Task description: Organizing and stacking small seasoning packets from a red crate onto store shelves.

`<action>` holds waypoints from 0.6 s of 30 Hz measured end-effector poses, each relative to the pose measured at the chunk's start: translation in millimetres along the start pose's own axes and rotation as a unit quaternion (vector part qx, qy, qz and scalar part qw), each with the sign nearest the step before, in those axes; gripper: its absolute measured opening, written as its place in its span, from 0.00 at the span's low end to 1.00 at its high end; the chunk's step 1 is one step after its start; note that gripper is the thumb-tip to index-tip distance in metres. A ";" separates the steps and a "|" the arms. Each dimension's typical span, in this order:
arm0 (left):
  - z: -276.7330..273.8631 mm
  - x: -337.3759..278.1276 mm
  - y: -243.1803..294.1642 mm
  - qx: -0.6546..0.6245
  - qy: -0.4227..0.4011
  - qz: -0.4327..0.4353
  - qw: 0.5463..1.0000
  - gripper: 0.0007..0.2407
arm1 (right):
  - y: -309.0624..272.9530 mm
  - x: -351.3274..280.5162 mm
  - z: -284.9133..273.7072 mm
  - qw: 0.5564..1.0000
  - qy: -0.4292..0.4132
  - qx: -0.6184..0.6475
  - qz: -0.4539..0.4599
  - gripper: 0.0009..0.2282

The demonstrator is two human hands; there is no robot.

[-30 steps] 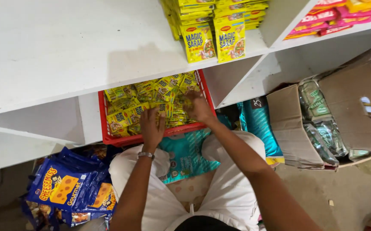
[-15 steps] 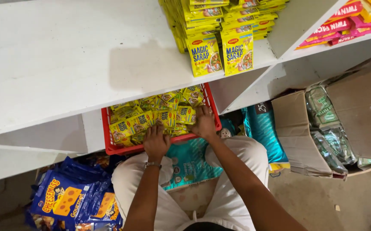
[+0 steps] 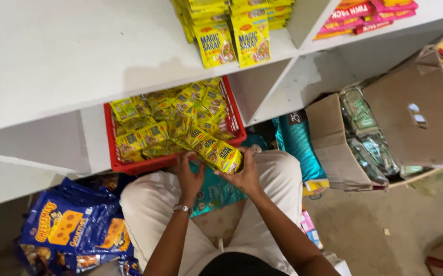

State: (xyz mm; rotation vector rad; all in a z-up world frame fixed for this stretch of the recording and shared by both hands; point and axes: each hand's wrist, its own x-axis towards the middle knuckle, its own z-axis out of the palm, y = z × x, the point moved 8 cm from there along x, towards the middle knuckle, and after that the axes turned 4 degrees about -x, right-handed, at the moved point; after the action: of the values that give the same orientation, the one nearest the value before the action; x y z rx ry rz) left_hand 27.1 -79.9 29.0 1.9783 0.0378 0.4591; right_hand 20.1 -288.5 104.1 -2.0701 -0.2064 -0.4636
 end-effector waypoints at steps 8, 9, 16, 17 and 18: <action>34.5 -66.9 23.5 0.005 -0.080 0.051 0.996 0.21 | -4.4 -56.7 -38.0 0.999 0.015 -0.043 0.013 0.36; 36.2 -72.4 33.0 0.052 -0.101 0.079 0.990 0.20 | -9.4 -59.0 -43.9 0.999 0.029 -0.040 0.008 0.36; 43.4 -111.6 64.2 0.051 -0.222 0.136 0.964 0.20 | -42.5 -52.2 -51.9 0.999 0.030 0.018 -0.038 0.35; 42.0 -113.6 70.6 0.015 -0.230 0.120 0.966 0.22 | -50.3 -51.5 -52.5 0.998 0.034 -0.011 -0.056 0.36; 40.6 -115.5 76.8 -0.021 -0.236 0.104 0.966 0.25 | -58.0 -50.9 -52.5 0.996 0.039 -0.040 -0.074 0.37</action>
State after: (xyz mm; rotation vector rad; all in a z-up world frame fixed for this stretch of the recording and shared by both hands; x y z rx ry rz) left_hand -79.8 -175.5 46.6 2.0120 -0.4803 0.1094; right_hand -58.1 -301.3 153.5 -2.1188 -0.2991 -0.6511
